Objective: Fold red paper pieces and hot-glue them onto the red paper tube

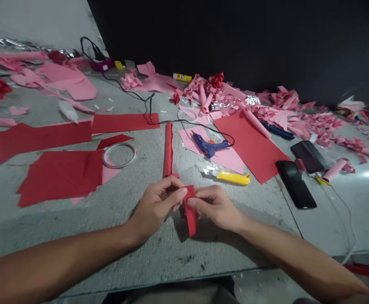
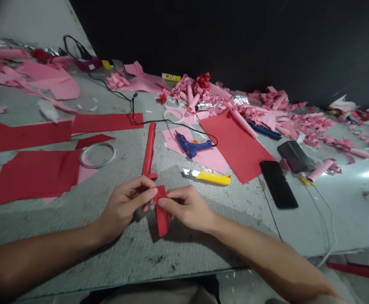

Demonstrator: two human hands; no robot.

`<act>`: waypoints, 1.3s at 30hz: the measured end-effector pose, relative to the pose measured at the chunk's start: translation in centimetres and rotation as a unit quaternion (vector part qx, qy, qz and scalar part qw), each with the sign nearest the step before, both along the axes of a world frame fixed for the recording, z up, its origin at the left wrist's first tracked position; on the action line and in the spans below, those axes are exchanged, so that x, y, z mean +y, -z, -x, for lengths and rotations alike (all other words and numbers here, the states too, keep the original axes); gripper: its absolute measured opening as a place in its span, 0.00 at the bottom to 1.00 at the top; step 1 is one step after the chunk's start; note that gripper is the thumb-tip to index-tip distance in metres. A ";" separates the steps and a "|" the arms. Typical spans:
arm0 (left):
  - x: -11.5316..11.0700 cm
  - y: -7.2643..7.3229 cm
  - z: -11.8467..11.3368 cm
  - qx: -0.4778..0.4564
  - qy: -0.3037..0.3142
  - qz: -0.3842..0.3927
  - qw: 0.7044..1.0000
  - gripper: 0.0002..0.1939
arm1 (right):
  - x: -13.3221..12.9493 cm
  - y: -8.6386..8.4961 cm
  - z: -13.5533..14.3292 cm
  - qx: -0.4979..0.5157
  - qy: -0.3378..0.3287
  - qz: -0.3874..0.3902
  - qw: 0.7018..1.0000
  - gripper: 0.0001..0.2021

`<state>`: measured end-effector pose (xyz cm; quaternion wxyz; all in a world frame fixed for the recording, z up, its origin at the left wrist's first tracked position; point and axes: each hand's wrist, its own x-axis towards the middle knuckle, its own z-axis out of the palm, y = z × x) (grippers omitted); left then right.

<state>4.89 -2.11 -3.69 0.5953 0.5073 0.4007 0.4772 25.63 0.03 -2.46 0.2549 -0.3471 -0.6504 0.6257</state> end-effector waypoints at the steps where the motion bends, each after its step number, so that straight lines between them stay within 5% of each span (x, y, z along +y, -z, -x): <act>1: 0.0 0.0 0.0 -0.003 -0.004 0.001 1.000 0.13 | 0.0 0.0 0.0 0.000 -0.001 0.004 1.000 0.22; 15: -0.1 -0.4 -0.1 -0.029 -0.049 0.015 0.998 0.10 | 0.1 -0.4 0.0 -0.046 -0.011 0.014 0.999 0.18; 31: 0.5 0.8 -0.1 -0.096 -0.174 0.032 0.980 0.12 | -0.1 -0.5 -0.3 -0.086 -0.068 -0.079 0.991 0.15; 36: 1.0 0.6 0.3 -0.074 -0.278 -0.038 0.957 0.12 | -0.3 -0.2 -0.5 -0.048 -0.080 -0.161 0.983 0.14; 39: 0.1 0.0 0.8 0.082 -0.251 -0.181 0.947 0.05 | 0.1 0.1 -0.6 -0.005 -0.028 -0.085 0.996 0.20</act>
